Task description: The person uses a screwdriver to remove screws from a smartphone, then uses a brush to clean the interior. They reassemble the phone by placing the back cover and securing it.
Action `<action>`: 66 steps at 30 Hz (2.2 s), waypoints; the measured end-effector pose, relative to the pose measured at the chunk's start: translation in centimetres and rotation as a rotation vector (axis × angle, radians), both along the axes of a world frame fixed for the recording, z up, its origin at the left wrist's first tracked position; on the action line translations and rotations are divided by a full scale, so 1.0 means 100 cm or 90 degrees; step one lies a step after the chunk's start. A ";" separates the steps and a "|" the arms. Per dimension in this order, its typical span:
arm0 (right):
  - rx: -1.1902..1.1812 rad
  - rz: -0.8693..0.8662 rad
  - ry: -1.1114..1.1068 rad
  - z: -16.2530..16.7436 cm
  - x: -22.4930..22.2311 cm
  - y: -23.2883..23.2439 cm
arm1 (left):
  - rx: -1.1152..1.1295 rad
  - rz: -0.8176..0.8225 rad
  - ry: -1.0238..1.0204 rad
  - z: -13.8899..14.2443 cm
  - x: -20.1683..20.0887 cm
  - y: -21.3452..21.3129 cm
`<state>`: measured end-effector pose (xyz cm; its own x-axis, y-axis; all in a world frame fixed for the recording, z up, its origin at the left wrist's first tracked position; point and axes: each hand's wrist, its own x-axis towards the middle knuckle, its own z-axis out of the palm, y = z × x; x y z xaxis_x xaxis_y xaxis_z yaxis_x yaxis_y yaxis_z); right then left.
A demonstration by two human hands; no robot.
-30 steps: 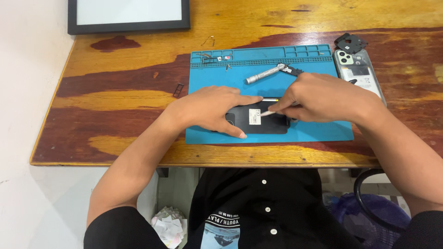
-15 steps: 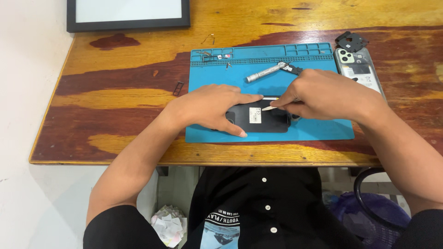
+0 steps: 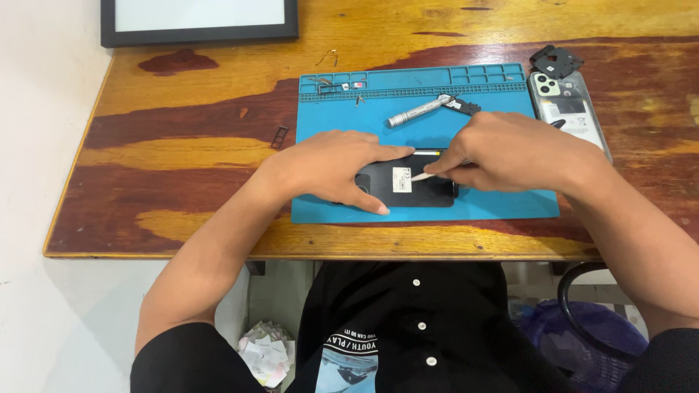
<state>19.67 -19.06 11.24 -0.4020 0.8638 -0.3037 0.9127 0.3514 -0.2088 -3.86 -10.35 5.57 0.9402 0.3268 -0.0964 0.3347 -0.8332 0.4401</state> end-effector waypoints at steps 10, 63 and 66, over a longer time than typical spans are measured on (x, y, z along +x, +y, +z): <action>-0.072 0.004 0.004 0.005 -0.005 -0.003 | -0.013 0.013 0.008 0.003 0.000 -0.001; 0.501 0.070 0.219 -0.018 0.003 0.002 | -0.465 0.259 -0.538 -0.008 0.007 0.012; 0.500 0.082 0.175 -0.020 0.005 0.003 | -0.492 0.238 -0.510 -0.011 0.007 0.012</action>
